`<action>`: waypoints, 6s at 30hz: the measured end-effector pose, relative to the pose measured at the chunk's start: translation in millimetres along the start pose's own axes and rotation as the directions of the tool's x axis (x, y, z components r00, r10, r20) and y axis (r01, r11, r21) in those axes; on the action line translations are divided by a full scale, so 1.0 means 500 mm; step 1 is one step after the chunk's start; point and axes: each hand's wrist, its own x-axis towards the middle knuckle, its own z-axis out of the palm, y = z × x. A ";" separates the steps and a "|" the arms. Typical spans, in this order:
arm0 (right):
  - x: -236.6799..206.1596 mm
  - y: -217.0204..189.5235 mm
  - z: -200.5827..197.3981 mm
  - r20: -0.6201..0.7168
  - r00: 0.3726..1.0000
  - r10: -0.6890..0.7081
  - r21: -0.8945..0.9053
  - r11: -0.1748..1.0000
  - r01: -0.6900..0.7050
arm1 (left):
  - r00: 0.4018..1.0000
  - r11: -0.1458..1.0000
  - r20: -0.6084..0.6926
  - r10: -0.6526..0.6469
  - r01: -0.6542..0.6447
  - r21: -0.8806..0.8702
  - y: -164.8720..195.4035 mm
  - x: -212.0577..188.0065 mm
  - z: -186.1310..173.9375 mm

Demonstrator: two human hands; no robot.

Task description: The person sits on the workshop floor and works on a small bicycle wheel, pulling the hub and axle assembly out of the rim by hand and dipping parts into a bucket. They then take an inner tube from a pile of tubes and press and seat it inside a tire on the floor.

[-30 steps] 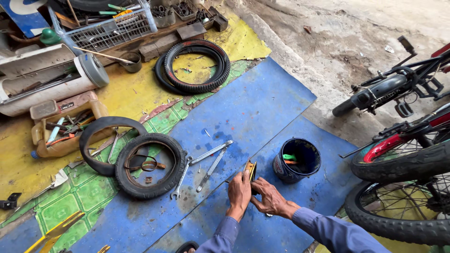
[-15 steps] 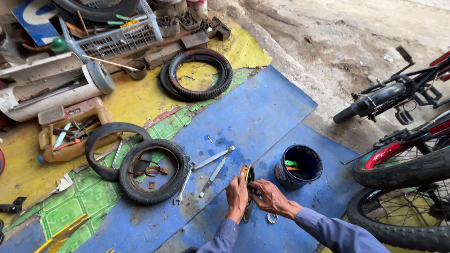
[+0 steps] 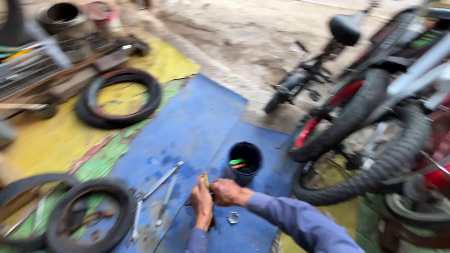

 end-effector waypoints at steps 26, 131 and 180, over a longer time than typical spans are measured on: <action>0.010 -0.006 -0.015 -0.100 0.995 0.029 0.217 0.976 -0.007 | 0.997 0.996 -0.021 -0.077 0.078 0.049 0.020 0.014 -0.002; -0.035 0.191 -0.067 -0.419 0.876 0.241 -0.025 0.961 -0.276 | 0.973 0.972 -0.044 0.225 -0.227 -0.056 -0.103 -0.045 0.023; -0.030 0.174 -0.080 -0.369 0.872 0.322 0.024 0.941 -0.337 | 0.997 0.980 0.035 0.063 -0.055 -0.191 -0.053 -0.054 -0.002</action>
